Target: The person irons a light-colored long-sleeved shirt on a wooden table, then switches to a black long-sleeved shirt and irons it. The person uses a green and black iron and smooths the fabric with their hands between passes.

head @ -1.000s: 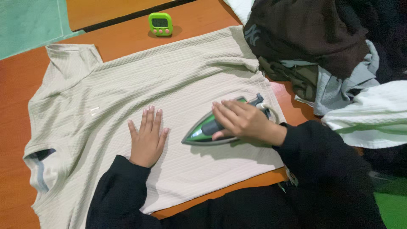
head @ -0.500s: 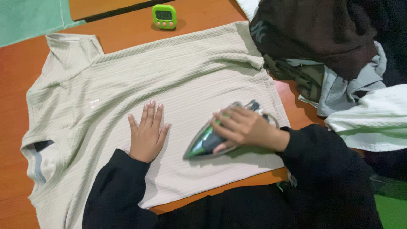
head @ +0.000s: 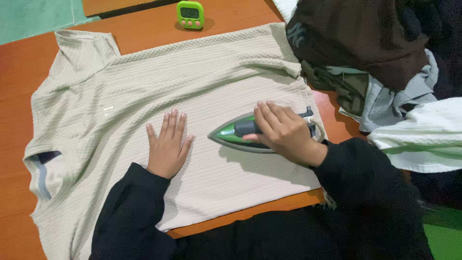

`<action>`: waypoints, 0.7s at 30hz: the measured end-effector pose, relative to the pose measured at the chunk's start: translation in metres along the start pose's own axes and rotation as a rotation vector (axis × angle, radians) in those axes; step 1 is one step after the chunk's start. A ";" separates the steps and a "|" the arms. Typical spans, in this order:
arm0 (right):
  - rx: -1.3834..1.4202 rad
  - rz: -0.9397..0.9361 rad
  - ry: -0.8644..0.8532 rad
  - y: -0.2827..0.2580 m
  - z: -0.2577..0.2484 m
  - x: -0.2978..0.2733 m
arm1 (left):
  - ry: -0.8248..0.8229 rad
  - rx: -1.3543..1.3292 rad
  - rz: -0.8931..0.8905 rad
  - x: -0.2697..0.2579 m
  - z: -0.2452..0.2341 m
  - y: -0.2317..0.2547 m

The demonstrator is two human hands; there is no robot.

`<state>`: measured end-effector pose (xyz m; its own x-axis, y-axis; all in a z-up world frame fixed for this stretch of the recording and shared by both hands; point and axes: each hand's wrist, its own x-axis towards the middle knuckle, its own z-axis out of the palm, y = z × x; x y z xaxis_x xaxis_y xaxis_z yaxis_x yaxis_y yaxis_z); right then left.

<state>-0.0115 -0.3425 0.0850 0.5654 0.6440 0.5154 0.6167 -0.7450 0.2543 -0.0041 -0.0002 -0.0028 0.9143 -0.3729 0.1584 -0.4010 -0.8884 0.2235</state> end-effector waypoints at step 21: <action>0.147 -0.081 0.003 0.006 0.012 0.004 | 0.012 0.015 0.020 0.001 -0.004 0.001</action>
<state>0.0009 -0.3423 0.0781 0.5095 0.7000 0.5004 0.7338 -0.6572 0.1722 -0.0035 -0.0003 0.0017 0.9054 -0.3874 0.1738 -0.4181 -0.8849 0.2052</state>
